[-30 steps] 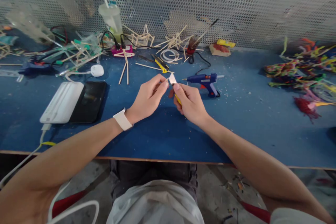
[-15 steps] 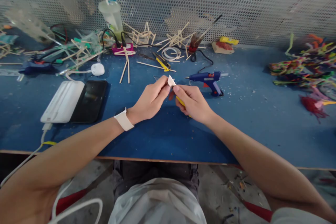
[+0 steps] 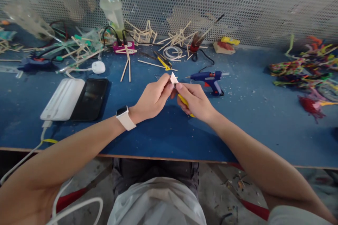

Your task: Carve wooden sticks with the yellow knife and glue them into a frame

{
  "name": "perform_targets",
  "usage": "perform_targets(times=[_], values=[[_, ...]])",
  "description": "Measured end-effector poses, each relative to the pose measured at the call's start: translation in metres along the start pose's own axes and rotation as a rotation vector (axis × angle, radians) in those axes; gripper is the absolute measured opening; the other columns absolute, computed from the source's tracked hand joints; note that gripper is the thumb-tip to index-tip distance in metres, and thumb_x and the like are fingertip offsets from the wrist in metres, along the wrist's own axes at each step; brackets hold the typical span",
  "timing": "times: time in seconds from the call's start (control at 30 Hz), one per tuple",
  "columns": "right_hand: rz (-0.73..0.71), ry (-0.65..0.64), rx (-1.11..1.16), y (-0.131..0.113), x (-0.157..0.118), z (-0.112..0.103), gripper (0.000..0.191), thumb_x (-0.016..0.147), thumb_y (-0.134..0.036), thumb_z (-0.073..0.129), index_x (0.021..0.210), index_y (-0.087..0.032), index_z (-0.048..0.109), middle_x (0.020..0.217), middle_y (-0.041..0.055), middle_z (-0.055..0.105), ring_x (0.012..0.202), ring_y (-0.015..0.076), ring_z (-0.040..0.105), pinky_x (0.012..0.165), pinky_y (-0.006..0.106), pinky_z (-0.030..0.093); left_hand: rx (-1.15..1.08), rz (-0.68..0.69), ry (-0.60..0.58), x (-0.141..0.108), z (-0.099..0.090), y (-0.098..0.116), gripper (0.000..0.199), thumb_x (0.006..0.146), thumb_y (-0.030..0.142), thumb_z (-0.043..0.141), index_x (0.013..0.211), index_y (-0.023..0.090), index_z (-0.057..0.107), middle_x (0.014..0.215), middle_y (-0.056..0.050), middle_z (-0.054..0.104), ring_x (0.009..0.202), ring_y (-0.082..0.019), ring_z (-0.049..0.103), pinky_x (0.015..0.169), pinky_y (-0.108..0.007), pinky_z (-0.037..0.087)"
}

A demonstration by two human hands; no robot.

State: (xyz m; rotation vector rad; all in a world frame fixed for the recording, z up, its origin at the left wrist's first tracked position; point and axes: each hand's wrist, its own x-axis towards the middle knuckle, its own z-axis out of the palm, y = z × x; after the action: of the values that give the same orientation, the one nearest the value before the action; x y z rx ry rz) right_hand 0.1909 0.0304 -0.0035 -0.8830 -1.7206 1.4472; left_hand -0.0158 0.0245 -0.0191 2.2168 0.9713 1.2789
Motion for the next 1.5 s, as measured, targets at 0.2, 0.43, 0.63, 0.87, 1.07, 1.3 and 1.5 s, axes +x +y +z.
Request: perform_targets(times=[0.2, 0.43, 0.63, 0.87, 1.07, 1.3, 1.5], values=[[-0.012, 0.042, 0.019, -0.002, 0.000, 0.005, 0.068, 0.107, -0.086, 0.064, 0.090, -0.020, 0.068, 0.050, -0.0091, 0.047, 0.035, 0.0090, 0.039, 0.036, 0.027, 0.029, 0.034, 0.036, 0.034, 0.001, 0.000, 0.002, 0.036, 0.127, 0.041, 0.044, 0.096, 0.023, 0.052, 0.081, 0.000, 0.070, 0.067, -0.013, 0.066, 0.070, -0.029, 0.052], [-0.119, 0.155, -0.089, -0.001, -0.004, 0.011, 0.065, 0.111, -0.081, 0.063, 0.086, -0.021, 0.068, 0.052, -0.0072, 0.050, 0.041, 0.0098, 0.041, 0.044, 0.029, 0.032, 0.035, 0.029, 0.080, 0.001, -0.001, 0.007, 0.036, 0.125, 0.041, 0.049, 0.095, 0.022, 0.054, 0.073, 0.003, 0.062, 0.061, -0.012, 0.058, 0.064, -0.028, 0.046], [-0.119, 0.214, -0.170, 0.000, -0.004, 0.010, 0.068, 0.110, -0.084, 0.060, 0.086, -0.021, 0.068, 0.054, -0.0061, 0.050, 0.044, 0.0106, 0.042, 0.046, 0.030, 0.032, 0.006, -0.040, 0.115, 0.000, 0.001, 0.005, 0.044, 0.124, 0.053, 0.051, 0.092, 0.023, 0.054, 0.069, 0.005, 0.053, 0.059, -0.011, 0.051, 0.060, -0.028, 0.041], [-0.099, 0.176, -0.181, 0.000, -0.003, 0.009, 0.069, 0.110, -0.085, 0.059, 0.086, -0.021, 0.068, 0.055, -0.0057, 0.050, 0.045, 0.0111, 0.042, 0.047, 0.030, 0.033, -0.048, -0.078, 0.080, -0.002, 0.000, -0.002, 0.042, 0.127, 0.054, 0.038, 0.109, 0.023, 0.060, 0.081, 0.001, 0.065, 0.070, -0.016, 0.063, 0.069, -0.033, 0.048], [-0.055, 0.126, -0.213, 0.000, -0.002, 0.004, 0.072, 0.108, -0.088, 0.057, 0.086, -0.020, 0.069, 0.057, -0.0047, 0.050, 0.048, 0.0119, 0.043, 0.048, 0.030, 0.033, -0.271, -0.142, -0.036, -0.003, 0.005, -0.010, 0.039, 0.125, 0.059, 0.044, 0.111, 0.024, 0.056, 0.085, 0.000, 0.065, 0.067, -0.015, 0.056, 0.065, -0.033, 0.048], [-0.051, 0.069, -0.234, 0.001, 0.003, -0.002, 0.075, 0.106, -0.091, 0.057, 0.084, -0.020, 0.069, 0.055, -0.0041, 0.051, 0.048, 0.0120, 0.045, 0.047, 0.028, 0.033, -0.324, -0.191, -0.106, -0.002, 0.003, -0.014, 0.042, 0.123, 0.063, 0.048, 0.108, 0.025, 0.055, 0.079, 0.002, 0.056, 0.068, -0.016, 0.052, 0.063, -0.032, 0.043], [-0.036, 0.040, -0.169, 0.001, 0.005, -0.004, 0.072, 0.107, -0.088, 0.061, 0.084, -0.020, 0.070, 0.052, -0.0054, 0.050, 0.044, 0.0109, 0.044, 0.043, 0.027, 0.032, -0.170, -0.119, -0.088, 0.000, -0.003, -0.007, 0.047, 0.123, 0.066, 0.045, 0.103, 0.025, 0.055, 0.081, 0.000, 0.064, 0.070, -0.017, 0.061, 0.063, -0.033, 0.046]])
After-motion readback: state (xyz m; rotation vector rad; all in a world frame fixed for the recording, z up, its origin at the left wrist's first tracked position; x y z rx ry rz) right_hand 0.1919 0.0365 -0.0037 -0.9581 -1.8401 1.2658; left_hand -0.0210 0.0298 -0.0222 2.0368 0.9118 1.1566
